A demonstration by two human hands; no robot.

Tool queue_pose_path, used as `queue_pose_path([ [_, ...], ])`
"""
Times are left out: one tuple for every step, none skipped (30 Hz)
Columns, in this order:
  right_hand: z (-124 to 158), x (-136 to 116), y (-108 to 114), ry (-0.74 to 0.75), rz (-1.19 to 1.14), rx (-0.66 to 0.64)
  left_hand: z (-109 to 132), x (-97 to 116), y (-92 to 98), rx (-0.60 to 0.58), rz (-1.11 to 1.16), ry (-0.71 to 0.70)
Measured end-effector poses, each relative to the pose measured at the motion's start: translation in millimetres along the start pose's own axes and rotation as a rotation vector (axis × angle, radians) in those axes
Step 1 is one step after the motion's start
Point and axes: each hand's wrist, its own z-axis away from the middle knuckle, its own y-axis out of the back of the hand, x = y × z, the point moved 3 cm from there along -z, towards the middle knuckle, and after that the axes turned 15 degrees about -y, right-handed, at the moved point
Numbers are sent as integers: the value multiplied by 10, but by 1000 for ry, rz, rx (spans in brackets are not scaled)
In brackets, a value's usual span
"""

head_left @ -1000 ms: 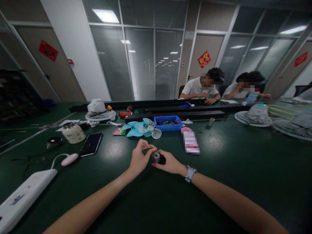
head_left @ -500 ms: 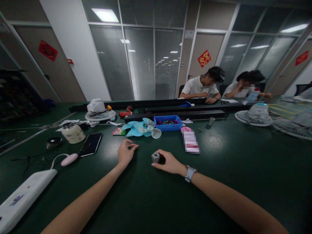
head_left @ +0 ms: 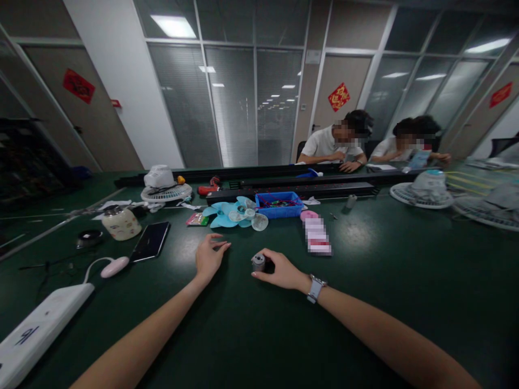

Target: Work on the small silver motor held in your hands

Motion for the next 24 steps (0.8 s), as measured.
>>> queue_pose_path([
  [1,-1,0,2,1,4,-1,81,13,20,27,-24],
  [1,-1,-2,7,2,6,4,184,24,38,66,-64],
  [1,1,-4,14,0,7,15,304,25,38,113,-115],
  [-1,7,-9,22,0,8,35,429,18,27,167,-157],
  [-5,17,-14,28,1,10,64,550,-1,0,230,-189],
  [-10,31,-19,31,7,15,99,660,-29,-38,289,-212],
  [-17,46,-24,33,16,25,139,752,-64,-80,346,-230],
  [-23,63,-27,33,27,39,179,821,-102,-125,393,-241],
  [-29,78,-30,33,37,53,217,869,-141,-171,422,-250],
  [-33,90,-35,34,46,58,249,894,-175,-206,438,-255],
  [-36,98,-38,37,51,59,274,900,-201,-230,442,-257],
  [-37,103,-41,41,53,59,290,895,-218,-240,437,-257],
  [-37,105,-41,45,53,58,300,883,-227,-242,428,-257],
  [-36,105,-41,48,53,59,303,870,-228,-238,419,-258],
  [-35,104,-40,50,54,60,304,861,-224,-232,412,-260],
  [-35,103,-39,50,54,64,303,857,-218,-227,408,-264],
  [-36,103,-39,50,54,66,303,858,-212,-227,404,-267],
  [-38,104,-40,48,52,66,302,863,-206,-226,397,-271],
  [-41,106,-42,46,48,64,302,871,-200,-224,387,-275],
  [-44,108,-45,46,43,63,303,880,-195,-221,374,-280],
  [-47,110,-48,46,37,63,303,890,-191,-222,358,-287],
  [-49,112,-52,47,34,62,303,900,-189,-221,342,-296],
  [-51,113,-55,50,31,60,302,909,-186,-220,328,-307],
  [-52,115,-58,54,29,59,301,917,-184,-225,317,-318],
])
